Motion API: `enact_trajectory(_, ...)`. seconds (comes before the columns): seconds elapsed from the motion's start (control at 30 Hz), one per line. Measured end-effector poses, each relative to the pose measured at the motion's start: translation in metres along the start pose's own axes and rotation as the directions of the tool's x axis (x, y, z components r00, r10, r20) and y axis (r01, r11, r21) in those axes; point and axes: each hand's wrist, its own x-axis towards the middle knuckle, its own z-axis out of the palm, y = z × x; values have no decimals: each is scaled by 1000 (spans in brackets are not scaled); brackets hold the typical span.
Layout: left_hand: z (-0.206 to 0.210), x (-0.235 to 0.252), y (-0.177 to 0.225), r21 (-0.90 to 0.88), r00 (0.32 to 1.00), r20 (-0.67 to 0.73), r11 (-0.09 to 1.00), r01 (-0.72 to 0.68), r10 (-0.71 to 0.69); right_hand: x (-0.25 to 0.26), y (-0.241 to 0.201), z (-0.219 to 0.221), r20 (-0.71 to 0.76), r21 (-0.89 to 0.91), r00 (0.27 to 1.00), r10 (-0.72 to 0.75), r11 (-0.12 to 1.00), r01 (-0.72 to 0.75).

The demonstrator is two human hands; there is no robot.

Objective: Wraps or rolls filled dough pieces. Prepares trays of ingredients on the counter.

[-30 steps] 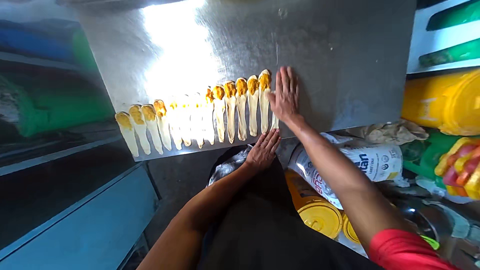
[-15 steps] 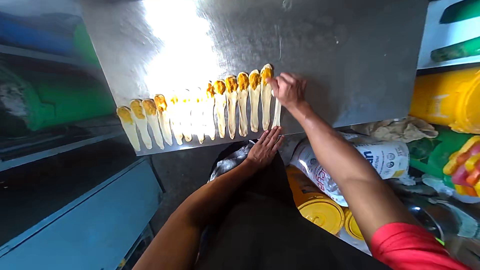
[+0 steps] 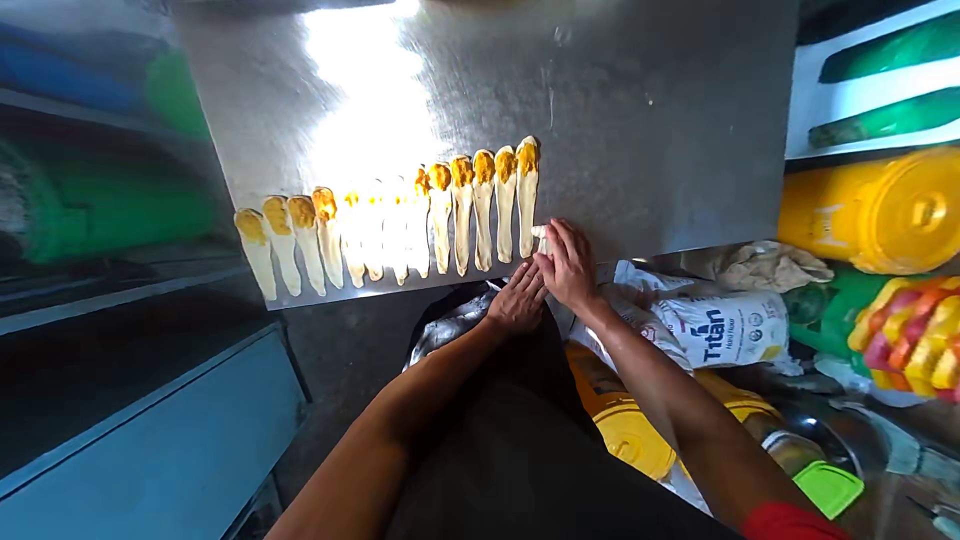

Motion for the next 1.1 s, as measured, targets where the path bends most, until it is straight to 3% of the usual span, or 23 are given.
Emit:
enact_trajectory(0.2,-4,-11,-8,27,984,-147,995,-101,104,82,26,19,-125,-105,987,96,988,-109)
enact_trajectory(0.3,-24,-46,-16,-34,964,-237,991,-129,118,37,11,19,-38,-77,998,46,996,-48)
enact_trajectory(0.37,-38,-69,-26,-140,955,-297,989,-54,10,-14,-3,18,7,-33,1000,-11,999,11)
enact_trajectory(0.5,-62,-85,-42,-470,877,-359,874,127,-321,-59,-20,31,-135,16,991,-25,1000,27)
enact_trajectory(0.6,-85,-70,-44,-757,790,-249,622,202,-560,-40,-41,4,-95,90,980,177,982,-169)
enact_trajectory(0.7,-104,-47,-47,-983,766,14,133,129,-642,-9,-65,-26,-15,351,925,381,868,-352)
enact_trajectory(0.73,-110,-35,-49,-995,781,93,-25,98,-617,4,-70,-35,11,414,935,354,849,-327)
enact_trajectory(0.8,-124,-11,-55,-969,813,184,-241,55,-553,36,-70,-52,90,481,976,200,849,-218)
enact_trajectory(0.87,-141,13,-60,-940,815,228,-339,42,-532,72,-55,-67,98,491,986,137,855,-168)
enact_trajectory(0.9,-151,23,-63,-947,799,233,-318,56,-554,89,-43,-72,74,485,984,159,857,-175)
enact_trajectory(0.93,-162,35,-69,-970,774,211,-227,89,-597,109,-28,-74,37,460,980,195,868,-190)
enact_trajectory(0.97,-172,48,-78,-989,751,143,-61,136,-645,132,-13,-67,-8,413,974,228,887,-205)
enact_trajectory(1.03,-189,75,-109,-871,738,-74,404,280,-671,179,10,-50,-4,292,969,246,927,-234)
enact_trajectory(1.07,-199,88,-122,-737,751,-140,575,357,-646,197,16,-44,39,237,976,216,946,-219)
enact_trajectory(1.1,-205,102,-135,-618,763,-185,677,400,-620,210,20,-38,72,208,983,171,961,-182)
